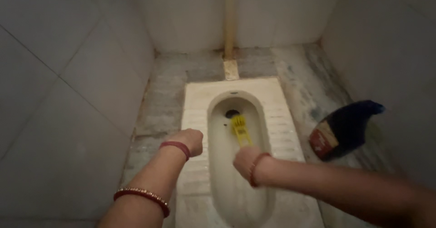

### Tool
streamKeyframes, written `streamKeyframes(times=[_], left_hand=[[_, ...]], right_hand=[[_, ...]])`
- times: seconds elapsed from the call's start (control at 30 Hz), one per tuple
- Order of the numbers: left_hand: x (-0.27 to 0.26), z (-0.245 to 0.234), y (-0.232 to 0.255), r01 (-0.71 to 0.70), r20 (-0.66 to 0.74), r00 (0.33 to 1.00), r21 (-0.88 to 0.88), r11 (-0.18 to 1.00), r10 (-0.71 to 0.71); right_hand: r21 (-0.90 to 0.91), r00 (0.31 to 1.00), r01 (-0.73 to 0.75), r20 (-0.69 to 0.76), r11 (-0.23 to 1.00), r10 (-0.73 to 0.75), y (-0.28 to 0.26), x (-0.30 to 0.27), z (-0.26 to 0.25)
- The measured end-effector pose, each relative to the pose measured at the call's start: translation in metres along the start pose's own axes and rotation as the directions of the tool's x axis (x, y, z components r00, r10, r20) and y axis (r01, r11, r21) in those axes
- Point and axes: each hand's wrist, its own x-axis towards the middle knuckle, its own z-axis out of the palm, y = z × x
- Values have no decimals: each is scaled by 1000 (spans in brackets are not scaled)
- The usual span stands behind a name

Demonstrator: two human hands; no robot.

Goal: The person scrubs the floor and walls around a squat toilet with a red cloth, applies blue liquid cleaner, and scrubs the toilet bowl with a yellow brush. The person then rinses the area with a handheld shower hose.

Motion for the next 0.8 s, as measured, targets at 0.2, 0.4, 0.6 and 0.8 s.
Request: streamKeyframes(times=[0.2,0.4,0.6,0.8], left_hand=[[0,2,-7,-50,-60,997,14,999,51],[-36,-1,-16,18,-25,1000,22,1000,-18],[-44,-17,-29,55,-14,998,-76,996,-57],[-28,-9,-75,162,-100,981,-44,986,-166]], right_hand=[[95,999,-24,-36,995,27,11,-37,-54],[218,986,-137,-65,966,155,34,-127,-171],[252,906,-337,-175,907,385,38,-177,-223],[270,625,-66,-739,961,251,-26,-33,-171]])
